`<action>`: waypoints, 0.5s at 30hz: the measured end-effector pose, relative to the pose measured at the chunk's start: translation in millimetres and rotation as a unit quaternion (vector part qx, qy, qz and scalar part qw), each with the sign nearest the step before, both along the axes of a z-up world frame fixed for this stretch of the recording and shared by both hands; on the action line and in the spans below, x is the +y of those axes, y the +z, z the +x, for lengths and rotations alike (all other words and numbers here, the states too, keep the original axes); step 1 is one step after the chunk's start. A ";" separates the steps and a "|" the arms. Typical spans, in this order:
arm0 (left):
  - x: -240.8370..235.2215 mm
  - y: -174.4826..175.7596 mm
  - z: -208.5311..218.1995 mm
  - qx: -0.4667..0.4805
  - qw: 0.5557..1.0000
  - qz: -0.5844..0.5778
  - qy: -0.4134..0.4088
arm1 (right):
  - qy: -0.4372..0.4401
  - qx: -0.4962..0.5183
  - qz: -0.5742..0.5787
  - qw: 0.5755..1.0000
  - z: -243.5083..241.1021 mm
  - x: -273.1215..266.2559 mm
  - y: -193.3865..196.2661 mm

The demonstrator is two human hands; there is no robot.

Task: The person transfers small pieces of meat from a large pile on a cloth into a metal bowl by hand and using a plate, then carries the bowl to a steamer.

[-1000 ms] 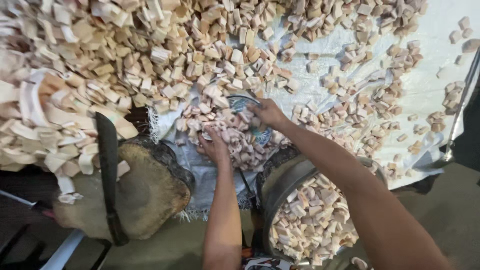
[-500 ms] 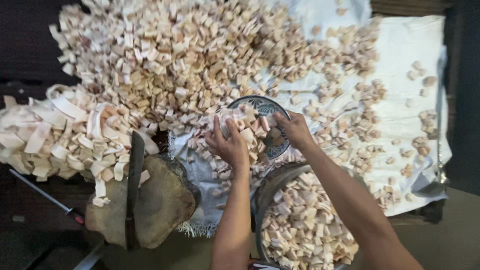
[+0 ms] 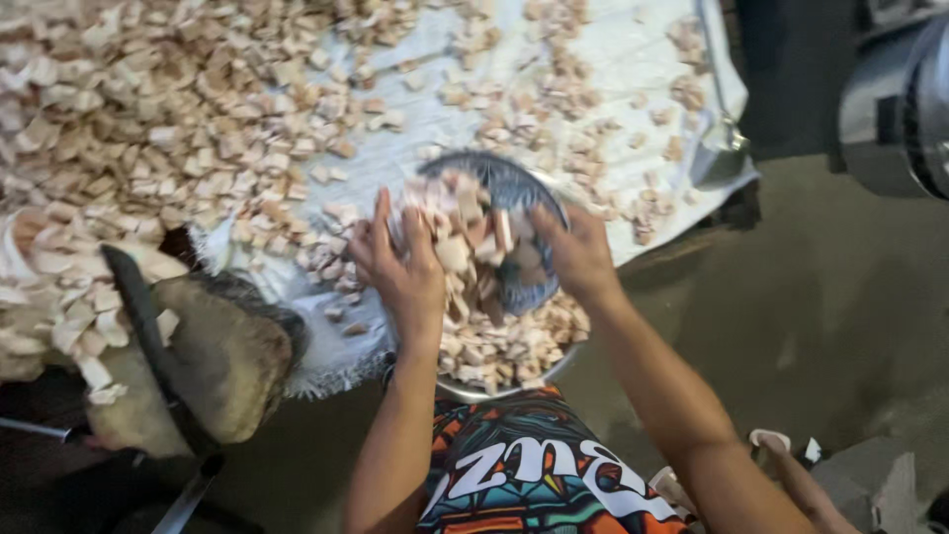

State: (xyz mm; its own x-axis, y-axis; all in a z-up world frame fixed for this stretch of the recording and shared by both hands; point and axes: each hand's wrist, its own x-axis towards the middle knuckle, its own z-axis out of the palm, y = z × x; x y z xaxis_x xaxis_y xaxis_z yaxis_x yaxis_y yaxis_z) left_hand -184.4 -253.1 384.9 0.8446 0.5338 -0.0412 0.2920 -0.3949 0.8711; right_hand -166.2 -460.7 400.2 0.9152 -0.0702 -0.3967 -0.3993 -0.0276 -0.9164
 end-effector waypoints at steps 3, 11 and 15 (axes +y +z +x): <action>-38.6 -17.6 -43.2 0.023 0.999 -0.049 -0.001 | -0.064 0.083 0.022 0.994 -60.6 -28.4 0.7; -76.4 -115.2 -113.4 0.110 0.991 0.029 -0.067 | 0.121 -0.106 -0.314 0.936 -126.3 -38.6 -39.6; -90.6 -130.2 -132.0 0.158 0.958 0.198 -0.138 | 0.099 -0.263 -0.308 0.909 -134.1 -40.7 -23.6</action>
